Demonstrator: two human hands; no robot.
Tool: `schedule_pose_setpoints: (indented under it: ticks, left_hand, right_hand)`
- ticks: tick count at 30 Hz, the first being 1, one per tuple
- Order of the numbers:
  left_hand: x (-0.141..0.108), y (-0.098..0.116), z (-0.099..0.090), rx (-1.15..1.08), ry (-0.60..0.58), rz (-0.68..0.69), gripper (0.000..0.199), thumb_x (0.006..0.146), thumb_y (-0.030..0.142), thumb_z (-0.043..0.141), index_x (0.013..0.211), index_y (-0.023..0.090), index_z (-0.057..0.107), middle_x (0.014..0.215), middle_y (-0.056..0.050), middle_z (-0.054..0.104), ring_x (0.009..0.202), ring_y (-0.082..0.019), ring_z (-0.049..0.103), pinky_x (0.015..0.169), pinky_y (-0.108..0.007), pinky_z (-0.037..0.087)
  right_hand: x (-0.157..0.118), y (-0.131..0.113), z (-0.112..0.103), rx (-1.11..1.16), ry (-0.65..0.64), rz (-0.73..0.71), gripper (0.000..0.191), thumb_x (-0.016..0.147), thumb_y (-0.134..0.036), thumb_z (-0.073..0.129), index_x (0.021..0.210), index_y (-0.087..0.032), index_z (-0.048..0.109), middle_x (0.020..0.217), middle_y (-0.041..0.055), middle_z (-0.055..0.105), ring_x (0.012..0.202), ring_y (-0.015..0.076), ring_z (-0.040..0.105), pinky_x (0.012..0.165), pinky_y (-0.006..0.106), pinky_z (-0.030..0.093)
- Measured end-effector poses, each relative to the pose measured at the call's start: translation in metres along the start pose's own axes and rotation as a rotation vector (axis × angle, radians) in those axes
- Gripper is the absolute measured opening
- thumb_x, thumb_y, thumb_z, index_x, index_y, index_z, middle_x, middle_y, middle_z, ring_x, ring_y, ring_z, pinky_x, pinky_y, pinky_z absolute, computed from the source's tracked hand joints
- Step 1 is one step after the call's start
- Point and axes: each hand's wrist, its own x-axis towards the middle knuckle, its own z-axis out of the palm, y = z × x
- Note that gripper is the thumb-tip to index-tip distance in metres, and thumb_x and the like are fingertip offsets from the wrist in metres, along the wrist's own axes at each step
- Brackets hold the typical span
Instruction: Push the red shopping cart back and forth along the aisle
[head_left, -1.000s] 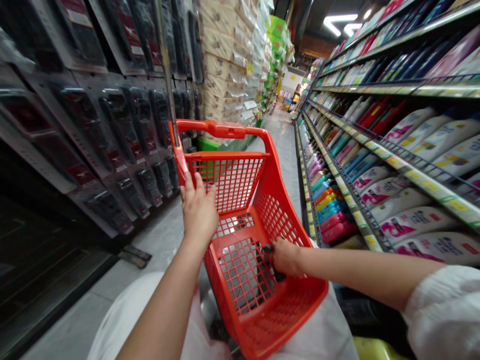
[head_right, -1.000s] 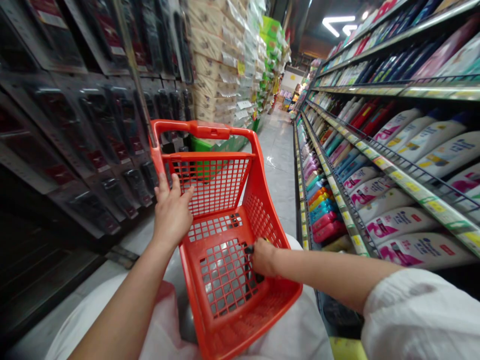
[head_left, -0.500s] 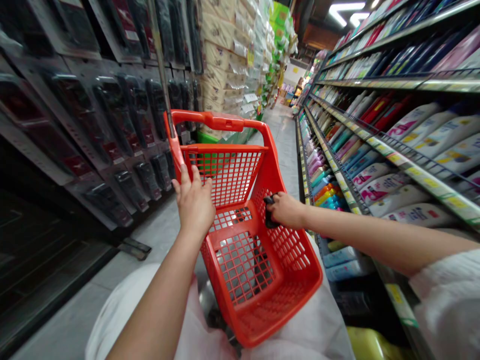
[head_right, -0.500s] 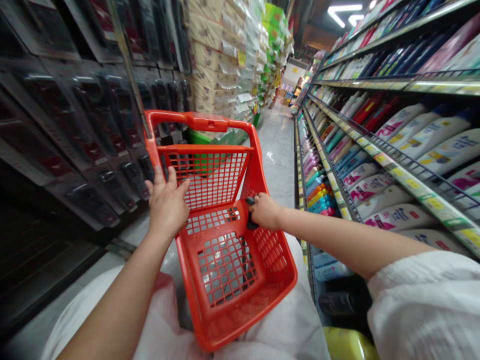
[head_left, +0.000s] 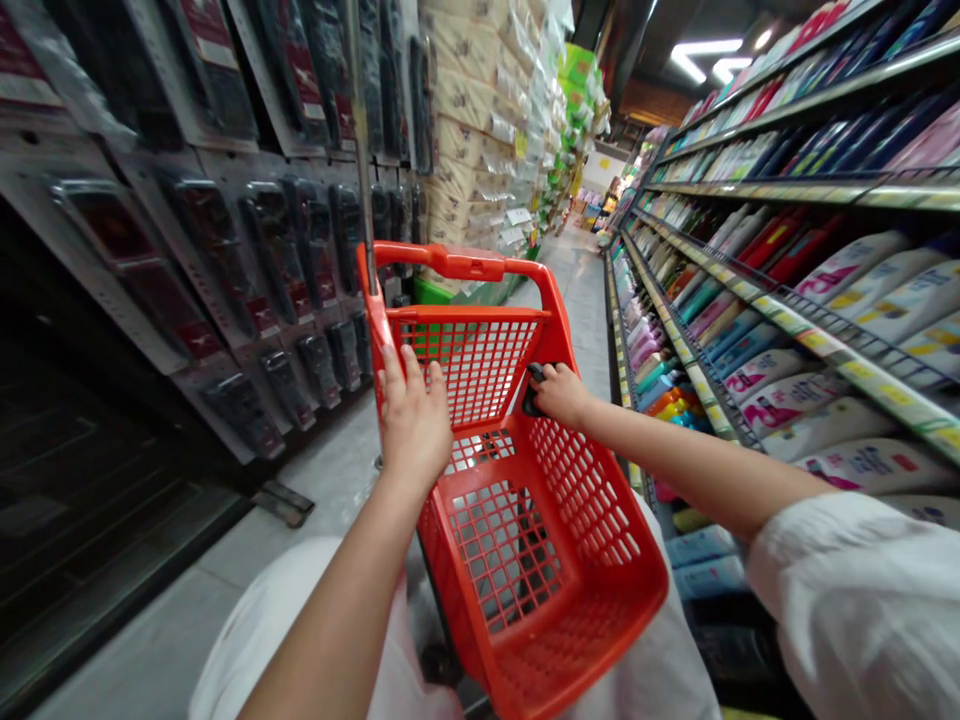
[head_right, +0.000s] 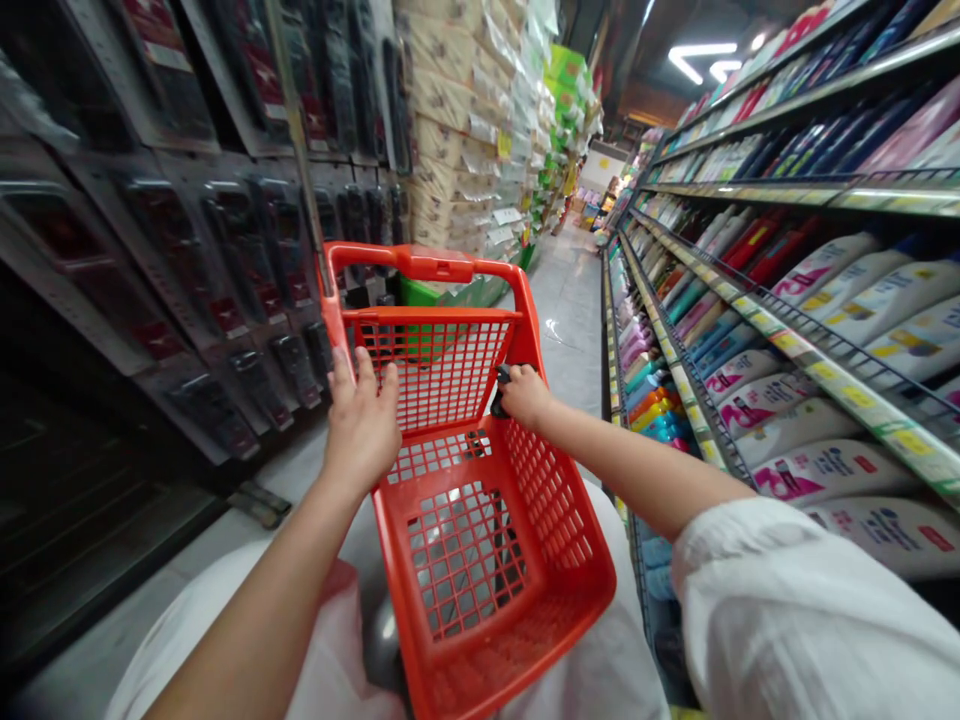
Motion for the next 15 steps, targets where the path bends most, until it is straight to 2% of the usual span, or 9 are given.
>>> schedule_pose_setpoints:
  ticks: [3,6,9,11,15]
  left_hand:
    - [-0.002,0.001,-0.002,0.029,0.023,-0.006,0.059,0.080,0.005,0.038,0.138,-0.001,0.046,0.156,-0.024,0.025,0.149,-0.032,0.000,0.119,-0.055,0.014]
    - [-0.003,0.002,-0.002,0.044,0.029,-0.009,0.064,0.079,0.004,0.038,0.142,-0.004,0.038,0.155,-0.026,0.024,0.149,-0.031,0.003,0.119,-0.055,0.015]
    - [-0.003,0.002,-0.001,0.054,0.007,-0.015,0.066,0.078,0.003,0.038,0.144,-0.004,0.036,0.157,-0.025,0.022,0.149,-0.031,0.004,0.119,-0.056,0.015]
    - [-0.002,0.001,-0.001,0.054,-0.010,-0.020,0.066,0.078,0.003,0.037,0.144,-0.003,0.036,0.157,-0.024,0.021,0.149,-0.031,0.003,0.119,-0.056,0.014]
    - [-0.002,0.000,-0.002,0.011,-0.025,-0.006,0.067,0.078,0.003,0.038,0.145,-0.004,0.033,0.158,-0.024,0.018,0.149,-0.031,0.000,0.120,-0.055,0.014]
  right_hand:
    - [0.038,-0.004,0.012,0.002,-0.015,0.066,0.027,0.091,-0.013,0.048,0.098,-0.012,0.074,0.108,0.0171,0.069,0.110,0.0289,0.050,0.087,0.042,0.038]
    - [0.057,-0.031,0.043,0.027,-0.073,0.085,0.026,0.084,-0.011,0.052,0.096,-0.017,0.074,0.104,0.0146,0.071,0.111,0.0294,0.052,0.091,0.044,0.041]
    - [0.062,-0.065,0.075,0.079,-0.094,0.100,0.033,0.081,-0.009,0.049,0.100,-0.020,0.074,0.104,0.0147,0.071,0.113,0.0314,0.052,0.093,0.051,0.042]
    - [0.059,-0.086,0.093,0.142,-0.095,0.107,0.036,0.081,-0.010,0.046,0.105,-0.017,0.072,0.104,0.0174,0.071,0.112,0.0328,0.053,0.091,0.054,0.043]
    - [0.052,-0.111,0.113,0.291,-0.123,0.184,0.037,0.083,-0.010,0.043,0.109,-0.008,0.070,0.104,0.0247,0.068,0.107,0.0345,0.056,0.086,0.051,0.045]
